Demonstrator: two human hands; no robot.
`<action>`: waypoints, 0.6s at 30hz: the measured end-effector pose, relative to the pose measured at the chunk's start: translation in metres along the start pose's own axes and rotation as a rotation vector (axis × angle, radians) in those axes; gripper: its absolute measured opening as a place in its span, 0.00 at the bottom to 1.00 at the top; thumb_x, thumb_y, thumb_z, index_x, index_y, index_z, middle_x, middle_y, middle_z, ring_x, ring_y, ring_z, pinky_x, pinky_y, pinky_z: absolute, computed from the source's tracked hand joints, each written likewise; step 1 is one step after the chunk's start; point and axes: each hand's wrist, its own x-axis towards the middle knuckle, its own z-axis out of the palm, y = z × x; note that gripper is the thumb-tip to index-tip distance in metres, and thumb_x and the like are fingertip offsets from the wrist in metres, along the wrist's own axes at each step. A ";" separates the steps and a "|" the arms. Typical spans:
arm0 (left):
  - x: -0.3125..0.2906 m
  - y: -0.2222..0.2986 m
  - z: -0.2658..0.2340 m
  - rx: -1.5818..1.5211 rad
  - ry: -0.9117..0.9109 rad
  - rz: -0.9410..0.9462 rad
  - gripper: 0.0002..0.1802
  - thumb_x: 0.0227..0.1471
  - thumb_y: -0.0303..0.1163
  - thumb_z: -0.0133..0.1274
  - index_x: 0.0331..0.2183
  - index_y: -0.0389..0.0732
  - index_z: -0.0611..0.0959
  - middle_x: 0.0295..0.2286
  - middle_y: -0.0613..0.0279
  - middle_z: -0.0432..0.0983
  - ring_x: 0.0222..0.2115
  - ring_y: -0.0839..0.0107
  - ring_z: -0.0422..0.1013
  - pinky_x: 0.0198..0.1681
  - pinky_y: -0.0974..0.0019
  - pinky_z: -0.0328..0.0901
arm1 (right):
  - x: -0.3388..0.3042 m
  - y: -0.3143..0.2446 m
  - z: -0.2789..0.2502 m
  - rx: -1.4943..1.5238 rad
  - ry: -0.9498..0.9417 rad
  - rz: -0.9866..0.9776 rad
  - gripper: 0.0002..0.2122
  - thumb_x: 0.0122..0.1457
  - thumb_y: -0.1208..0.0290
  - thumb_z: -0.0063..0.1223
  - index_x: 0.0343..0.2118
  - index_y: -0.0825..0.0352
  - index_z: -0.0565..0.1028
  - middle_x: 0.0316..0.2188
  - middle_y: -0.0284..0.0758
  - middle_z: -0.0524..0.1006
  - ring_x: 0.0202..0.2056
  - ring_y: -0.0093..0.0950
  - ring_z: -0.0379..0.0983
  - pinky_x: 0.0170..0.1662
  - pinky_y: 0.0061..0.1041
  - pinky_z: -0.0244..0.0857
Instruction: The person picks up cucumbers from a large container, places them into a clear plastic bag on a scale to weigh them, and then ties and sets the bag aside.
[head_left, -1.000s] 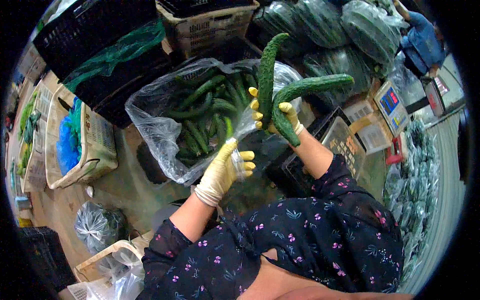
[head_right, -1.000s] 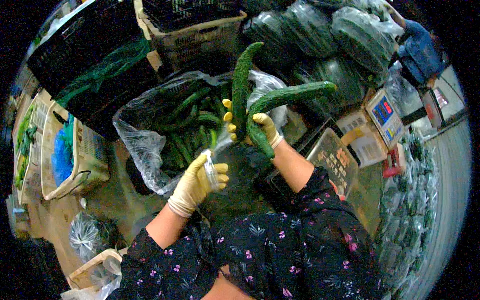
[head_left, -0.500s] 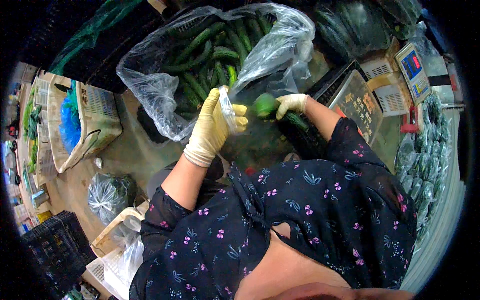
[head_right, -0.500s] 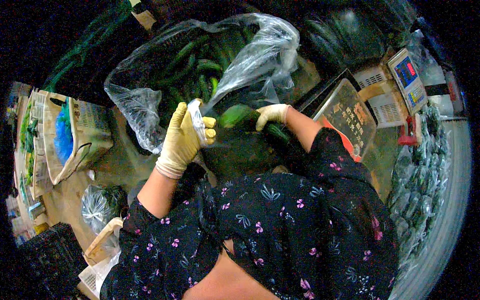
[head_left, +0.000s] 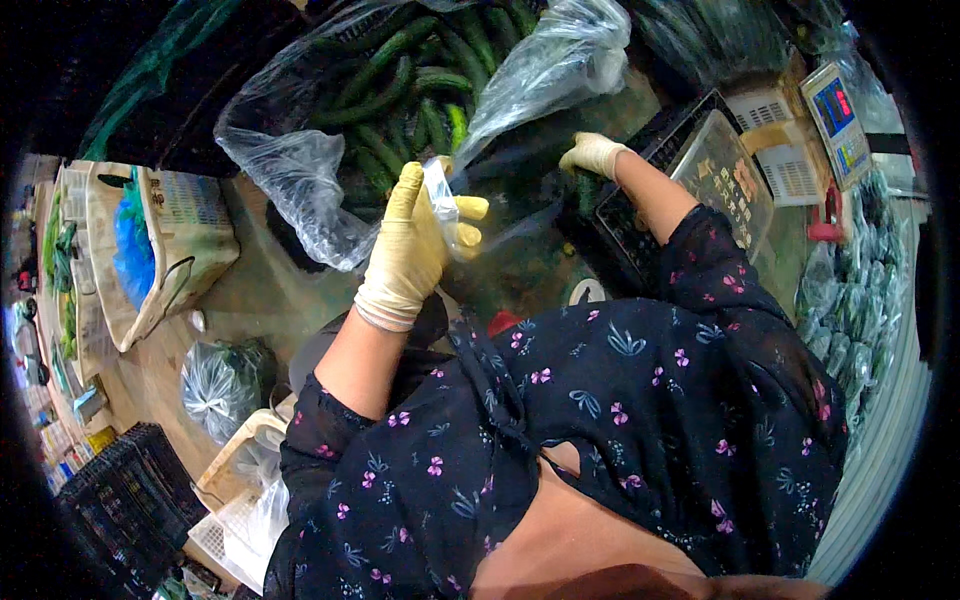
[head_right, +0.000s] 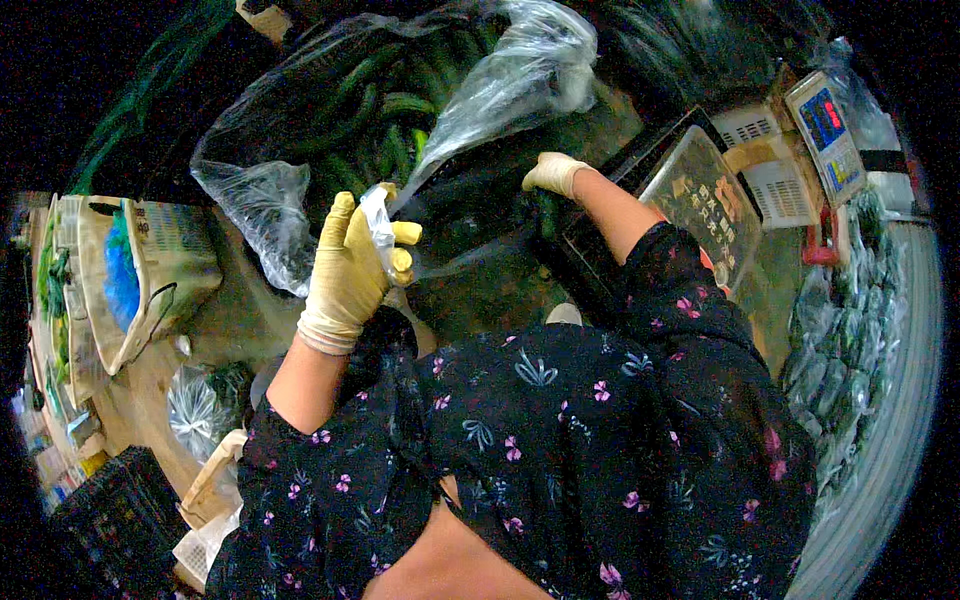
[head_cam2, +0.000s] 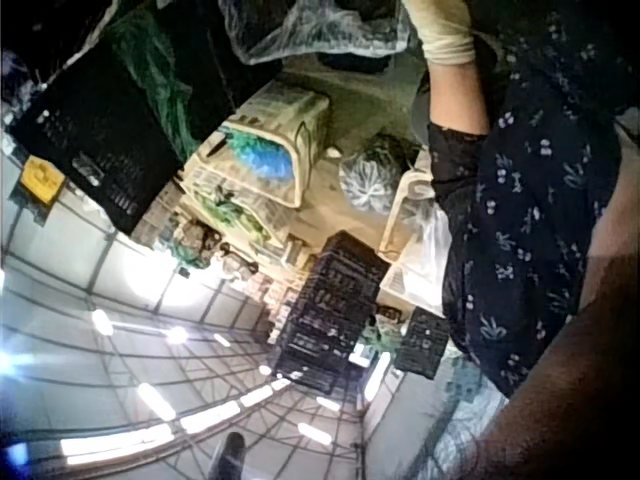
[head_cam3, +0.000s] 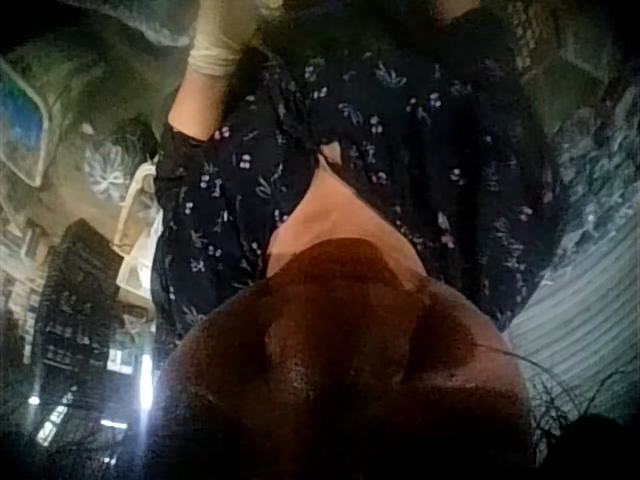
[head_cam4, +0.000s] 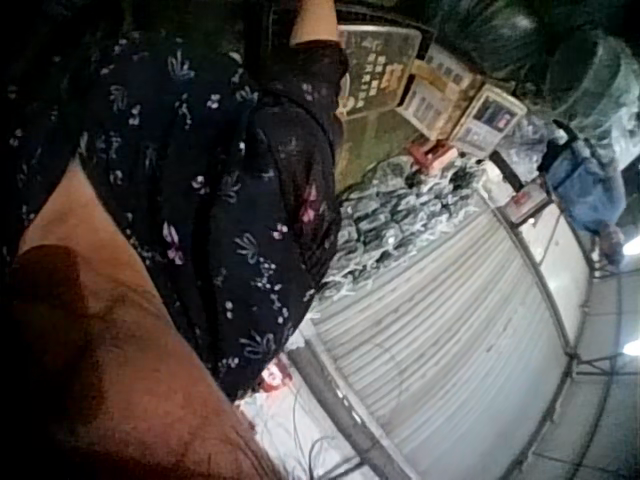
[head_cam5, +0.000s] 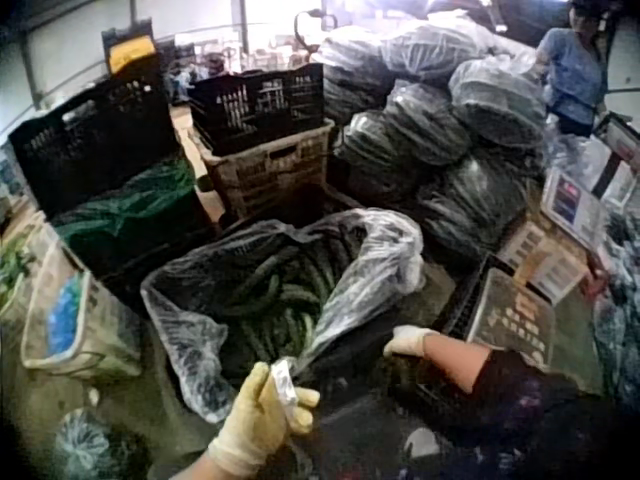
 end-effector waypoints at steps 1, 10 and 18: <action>0.000 -0.001 -0.001 0.004 0.001 0.001 0.36 0.53 0.62 0.37 0.52 0.44 0.63 0.30 0.52 0.75 0.20 0.67 0.71 0.23 0.66 0.64 | -0.006 0.002 -0.002 0.003 -0.001 0.004 0.19 0.49 0.64 0.52 0.42 0.72 0.73 0.40 0.45 0.76 0.42 0.40 0.73 0.47 0.35 0.65; -0.004 -0.010 0.002 0.003 -0.008 0.005 0.36 0.52 0.63 0.40 0.53 0.47 0.60 0.33 0.50 0.74 0.27 0.60 0.74 0.30 0.59 0.70 | -0.097 0.022 -0.038 -0.215 0.625 -0.176 0.26 0.48 0.69 0.51 0.53 0.66 0.63 0.45 0.46 0.71 0.48 0.42 0.67 0.51 0.35 0.61; 0.002 -0.020 0.007 -0.015 -0.092 -0.042 0.36 0.52 0.63 0.40 0.53 0.48 0.60 0.34 0.49 0.74 0.29 0.59 0.74 0.32 0.57 0.70 | -0.129 -0.014 -0.008 0.429 0.228 -0.617 0.28 0.45 0.71 0.57 0.53 0.66 0.65 0.44 0.39 0.74 0.47 0.27 0.69 0.52 0.26 0.61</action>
